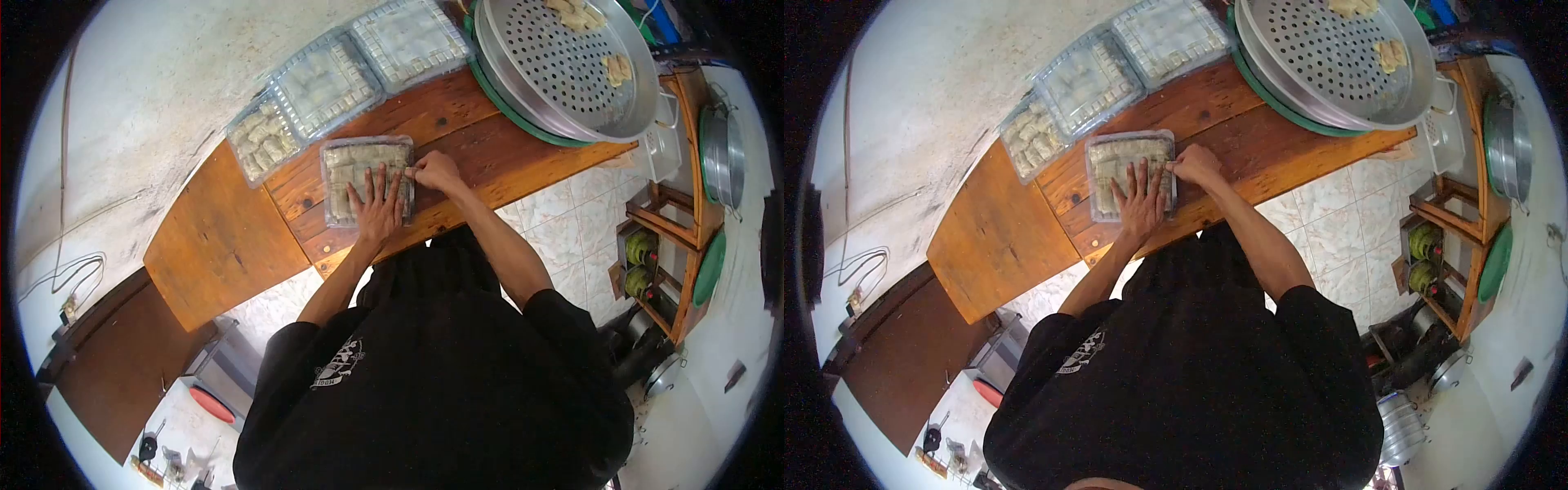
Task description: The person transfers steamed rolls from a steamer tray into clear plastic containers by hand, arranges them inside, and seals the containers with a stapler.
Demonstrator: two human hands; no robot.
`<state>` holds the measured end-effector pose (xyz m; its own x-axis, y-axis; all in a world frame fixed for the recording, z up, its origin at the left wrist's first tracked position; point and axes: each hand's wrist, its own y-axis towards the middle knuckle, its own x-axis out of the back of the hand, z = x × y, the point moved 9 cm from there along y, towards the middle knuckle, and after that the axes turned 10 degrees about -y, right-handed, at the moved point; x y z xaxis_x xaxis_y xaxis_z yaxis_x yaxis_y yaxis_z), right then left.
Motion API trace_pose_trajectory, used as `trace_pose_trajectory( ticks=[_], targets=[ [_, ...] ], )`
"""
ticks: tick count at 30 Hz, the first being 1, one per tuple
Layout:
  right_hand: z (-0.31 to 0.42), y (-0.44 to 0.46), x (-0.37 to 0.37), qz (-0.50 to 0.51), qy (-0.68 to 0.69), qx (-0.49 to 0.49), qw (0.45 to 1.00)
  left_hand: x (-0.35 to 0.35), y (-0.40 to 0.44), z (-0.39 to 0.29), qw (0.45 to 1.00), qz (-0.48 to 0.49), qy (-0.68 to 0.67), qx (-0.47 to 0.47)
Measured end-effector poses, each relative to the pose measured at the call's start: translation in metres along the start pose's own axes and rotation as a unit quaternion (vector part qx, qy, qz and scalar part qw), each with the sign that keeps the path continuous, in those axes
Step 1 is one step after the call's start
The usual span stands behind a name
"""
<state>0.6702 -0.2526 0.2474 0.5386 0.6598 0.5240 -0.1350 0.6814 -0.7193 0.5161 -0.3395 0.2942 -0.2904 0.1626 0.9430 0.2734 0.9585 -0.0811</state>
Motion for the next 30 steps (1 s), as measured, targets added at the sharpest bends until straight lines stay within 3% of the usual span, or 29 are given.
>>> trace_pose_trajectory(
  ticks=[4, 7, 11, 13, 14, 17, 18, 19, 21, 22, 24, 27, 30],
  targets=[
    [0.006, 0.036, 0.01, -0.005, -0.015, 0.063, 0.998, 0.001, 0.002, -0.004, 0.999, 0.028, 0.002, 0.017],
    [0.026, 0.029, 0.041, 0.049, -0.07, -0.013, 0.996, 0.004, 0.013, -0.002, 0.997, 0.07, -0.034, -0.027],
    [0.005, 0.03, 0.028, -0.068, 0.091, 0.085, 0.99, 0.032, 0.057, 0.066, 0.982, 0.074, -0.145, -0.091],
    [-0.012, -0.003, 0.028, -0.158, 0.141, 0.1, 0.972, 0.046, 0.05, 0.085, 0.993, 0.009, -0.106, -0.043],
    [-0.034, -0.014, -0.011, -0.107, 0.23, 0.103, 0.962, 0.056, 0.04, 0.094, 0.996, -0.023, -0.085, -0.017],
    [-0.033, -0.076, -0.073, 0.084, 0.396, 0.036, 0.913, 0.03, -0.029, 0.082, 0.952, -0.136, -0.053, 0.27],
    [-0.026, -0.095, -0.083, 0.154, 0.431, -0.002, 0.889, 0.012, -0.052, 0.057, 0.962, -0.092, -0.015, 0.256],
    [-0.011, -0.086, -0.07, 0.134, 0.492, 0.058, 0.858, -0.004, -0.067, 0.039, 0.969, -0.047, 0.023, 0.24],
    [0.014, -0.051, -0.035, 0.09, 0.605, 0.173, 0.772, -0.001, -0.061, -0.005, 0.996, 0.001, -0.042, 0.077],
    [0.014, -0.045, -0.017, 0.024, 0.532, 0.18, 0.827, 0.003, -0.06, -0.025, 0.997, 0.026, -0.074, -0.007],
    [0.024, -0.045, 0.029, -0.109, 0.368, 0.191, 0.904, 0.009, -0.038, -0.02, 0.994, 0.013, -0.101, -0.029],
    [-0.038, -0.041, -0.023, -0.054, 0.134, 0.095, 0.985, 0.016, -0.012, -0.016, 0.993, -0.005, -0.107, -0.05],
    [-0.055, -0.035, -0.058, -0.022, 0.185, 0.076, 0.98, 0.004, -0.005, -0.022, 0.999, -0.004, -0.031, -0.04]
  ],
)
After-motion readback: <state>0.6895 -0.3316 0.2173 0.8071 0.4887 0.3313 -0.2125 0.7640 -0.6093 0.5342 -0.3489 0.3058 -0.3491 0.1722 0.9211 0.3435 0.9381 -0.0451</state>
